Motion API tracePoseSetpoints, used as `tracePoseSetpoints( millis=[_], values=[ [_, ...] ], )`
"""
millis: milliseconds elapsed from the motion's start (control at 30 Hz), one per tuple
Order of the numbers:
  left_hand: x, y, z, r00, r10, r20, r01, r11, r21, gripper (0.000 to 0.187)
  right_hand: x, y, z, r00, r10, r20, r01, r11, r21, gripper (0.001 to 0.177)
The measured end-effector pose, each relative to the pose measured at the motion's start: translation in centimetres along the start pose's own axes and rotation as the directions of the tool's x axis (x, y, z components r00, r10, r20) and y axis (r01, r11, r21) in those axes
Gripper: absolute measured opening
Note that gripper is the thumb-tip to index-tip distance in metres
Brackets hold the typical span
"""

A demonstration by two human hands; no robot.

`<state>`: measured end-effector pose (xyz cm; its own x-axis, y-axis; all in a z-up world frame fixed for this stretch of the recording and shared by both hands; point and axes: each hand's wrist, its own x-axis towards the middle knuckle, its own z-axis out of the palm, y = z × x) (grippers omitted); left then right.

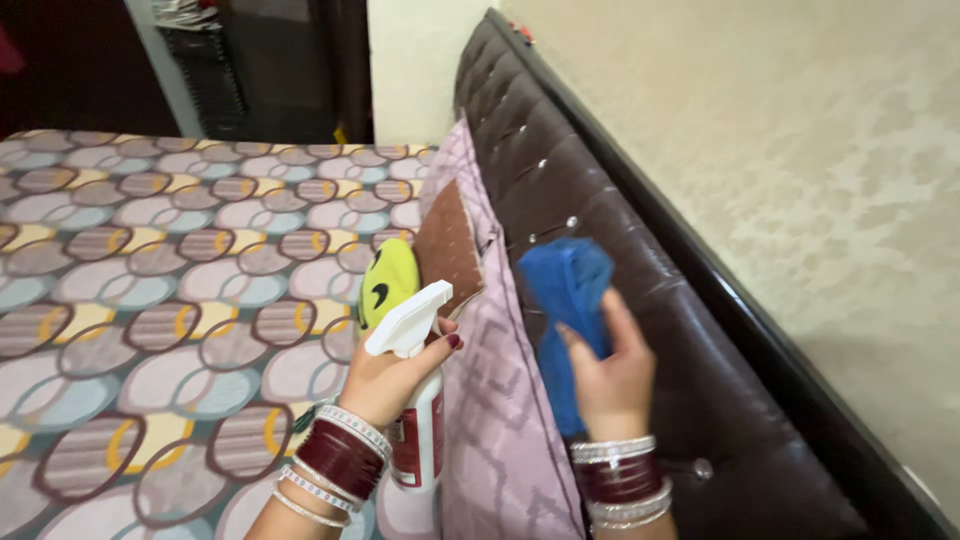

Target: The person sprays a liquid from a bottle onto the surface and top edge of a dark brown tufted headboard and wipes it with a blue cloth.

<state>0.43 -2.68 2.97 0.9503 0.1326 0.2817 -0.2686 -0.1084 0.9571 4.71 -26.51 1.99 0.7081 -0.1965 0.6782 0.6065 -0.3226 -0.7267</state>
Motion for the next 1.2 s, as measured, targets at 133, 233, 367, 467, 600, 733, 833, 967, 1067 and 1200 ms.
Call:
tracePoseSetpoints(
  millis=[133, 233, 367, 467, 600, 733, 833, 967, 1067, 1200],
  values=[
    [1.6, 0.9, 1.9, 0.998, 0.005, 0.061, 0.005, 0.986, -0.164, 0.033, 4.9, -2.7, -5.1, 0.971, -0.151, -0.186, 0.092, 0.952, -0.293, 0.061],
    [3.4, 0.6, 3.7, 0.995, 0.014, 0.103, 0.013, 0.967, -0.254, 0.037, 6.8, -5.0, -10.2, 0.947, -0.249, -0.202, 0.117, 0.855, -0.505, 0.042],
    [7.7, -0.4, 7.5, 0.979, 0.086, 0.187, -0.06, 0.988, -0.14, 0.027, 5.0, -6.9, -15.6, 0.935, -0.348, -0.067, 0.148, 0.554, -0.819, 0.043],
    [12.0, -0.6, 11.3, 0.939, 0.123, 0.32, -0.074, 0.984, -0.163, 0.024, 4.3, -6.0, -16.7, 0.984, -0.178, -0.017, 0.07, 0.468, -0.881, 0.05],
    [17.3, -1.3, 13.8, 0.867, 0.205, 0.453, -0.064, 0.95, -0.307, 0.024, 3.7, -2.7, -13.4, 0.991, -0.097, -0.091, -0.08, 0.112, -0.99, 0.052],
    [21.8, -2.4, 12.2, 0.867, 0.104, 0.488, 0.103, 0.92, -0.379, 0.026, 9.0, 1.9, -8.8, 0.975, -0.158, -0.153, -0.138, 0.104, -0.985, 0.042],
    [25.9, -3.0, 9.7, 0.851, 0.09, 0.517, 0.156, 0.897, -0.414, 0.03, 15.4, 6.8, -3.0, 0.968, -0.166, -0.188, -0.155, 0.194, -0.969, 0.042],
    [29.8, -3.7, 8.3, 0.83, 0.023, 0.557, 0.148, 0.954, -0.26, 0.026, 19.6, 10.5, 2.3, 0.939, -0.303, -0.165, -0.116, 0.174, -0.978, 0.047],
    [31.6, -3.5, 9.2, 0.778, -0.076, 0.624, 0.261, 0.942, -0.212, 0.025, 17.8, 9.3, 0.7, 0.961, -0.231, -0.151, -0.102, 0.208, -0.973, 0.051],
    [32.0, -1.8, 9.9, 0.754, 0.072, 0.653, 0.223, 0.907, -0.357, 0.023, 11.3, 4.0, -4.5, 0.953, -0.105, -0.283, -0.262, 0.179, -0.948, 0.048]
  ],
)
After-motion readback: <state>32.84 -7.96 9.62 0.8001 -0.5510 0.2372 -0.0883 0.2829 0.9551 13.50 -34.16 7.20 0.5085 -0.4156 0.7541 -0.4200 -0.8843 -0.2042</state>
